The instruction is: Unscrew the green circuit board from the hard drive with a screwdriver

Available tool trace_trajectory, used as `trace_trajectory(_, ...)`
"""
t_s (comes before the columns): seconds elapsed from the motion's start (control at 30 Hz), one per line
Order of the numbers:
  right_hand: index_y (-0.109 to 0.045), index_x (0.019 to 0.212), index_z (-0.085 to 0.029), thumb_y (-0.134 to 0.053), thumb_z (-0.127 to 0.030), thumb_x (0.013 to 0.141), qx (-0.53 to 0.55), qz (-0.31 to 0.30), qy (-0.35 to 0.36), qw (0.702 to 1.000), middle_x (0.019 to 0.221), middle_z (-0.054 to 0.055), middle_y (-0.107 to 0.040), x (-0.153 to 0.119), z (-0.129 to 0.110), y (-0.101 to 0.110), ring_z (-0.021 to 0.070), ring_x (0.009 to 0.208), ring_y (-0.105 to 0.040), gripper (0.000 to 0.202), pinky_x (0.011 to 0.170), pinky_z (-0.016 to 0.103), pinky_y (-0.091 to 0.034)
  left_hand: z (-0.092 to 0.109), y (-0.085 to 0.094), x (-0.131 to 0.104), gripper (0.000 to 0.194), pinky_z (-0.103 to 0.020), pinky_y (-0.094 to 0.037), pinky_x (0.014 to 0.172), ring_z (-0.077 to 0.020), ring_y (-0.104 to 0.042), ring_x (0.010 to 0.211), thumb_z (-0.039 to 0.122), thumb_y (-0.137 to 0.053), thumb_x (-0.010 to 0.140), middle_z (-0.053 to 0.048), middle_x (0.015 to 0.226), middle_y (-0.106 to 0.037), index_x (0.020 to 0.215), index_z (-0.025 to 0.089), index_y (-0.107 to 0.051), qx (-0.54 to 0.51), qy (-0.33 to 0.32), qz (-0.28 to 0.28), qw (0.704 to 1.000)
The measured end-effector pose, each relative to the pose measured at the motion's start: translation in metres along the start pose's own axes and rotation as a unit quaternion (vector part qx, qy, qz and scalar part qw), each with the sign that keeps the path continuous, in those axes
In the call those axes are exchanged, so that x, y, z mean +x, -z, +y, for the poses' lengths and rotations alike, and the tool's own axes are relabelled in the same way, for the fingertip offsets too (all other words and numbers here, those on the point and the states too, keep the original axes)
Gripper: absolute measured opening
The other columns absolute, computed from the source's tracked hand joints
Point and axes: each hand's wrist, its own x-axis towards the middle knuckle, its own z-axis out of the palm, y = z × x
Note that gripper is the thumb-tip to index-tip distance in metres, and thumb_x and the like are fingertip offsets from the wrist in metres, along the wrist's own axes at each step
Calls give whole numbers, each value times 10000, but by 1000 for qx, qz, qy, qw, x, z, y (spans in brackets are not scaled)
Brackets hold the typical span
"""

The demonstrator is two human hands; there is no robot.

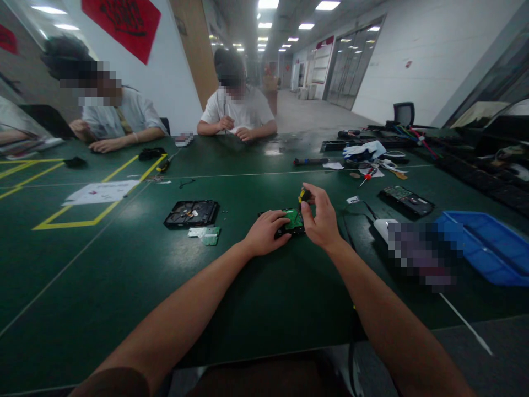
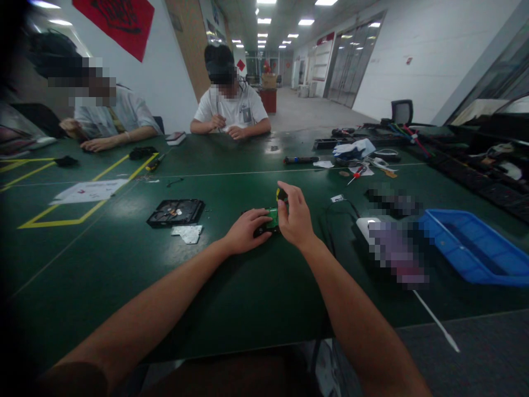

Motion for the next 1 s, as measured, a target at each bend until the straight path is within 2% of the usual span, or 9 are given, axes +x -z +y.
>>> trace_trajectory(0.2,-499,1472,-335,-579,-274,991,-16,-2,3,1000,1274,98,-599,1,-1,1,276,1140,-614,491,977,504,-589,-2,-1,-1,464,-615,-430,1174,-347,-548,1376,435,-683,936,-142,1445,-597,1345,224,-628,-2,1,-1,1000)
trace_trajectory(0.47,-418,1550,-328,-491,-233,1013,0,-34,-8,999,1424,86,-617,0,3,-2,271,1167,-665,550,1056,522,-561,-2,-1,-1,459,-585,-430,1183,-338,-545,1379,443,-677,941,-143,1445,-597,1333,209,-630,3,-1,0,1000)
trace_trajectory(0.63,-429,1537,-327,-522,-257,1010,12,-44,-7,999,1450,89,-589,0,0,0,275,1210,-635,539,1027,507,-581,-1,0,0,457,-585,-428,1186,-335,-546,1378,443,-671,944,-145,1446,-597,1332,205,-628,1,2,-3,1000)
trace_trajectory(0.77,-469,1490,-332,-575,-282,994,5,-28,-14,999,1365,89,-617,1,-3,1,273,1146,-638,510,979,506,-595,1,2,0,455,-607,-426,1181,-341,-550,1375,432,-678,939,-142,1449,-595,1338,219,-626,-1,4,-3,1000)
trace_trajectory(1.0,-479,1474,-307,-579,-309,995,-4,-8,-31,999,1342,102,-625,0,-1,-1,270,1089,-652,489,927,495,-609,1,2,0,455,-588,-424,1191,-333,-546,1379,425,-688,933,-145,1446,-596,1330,208,-635,0,3,-4,1000)
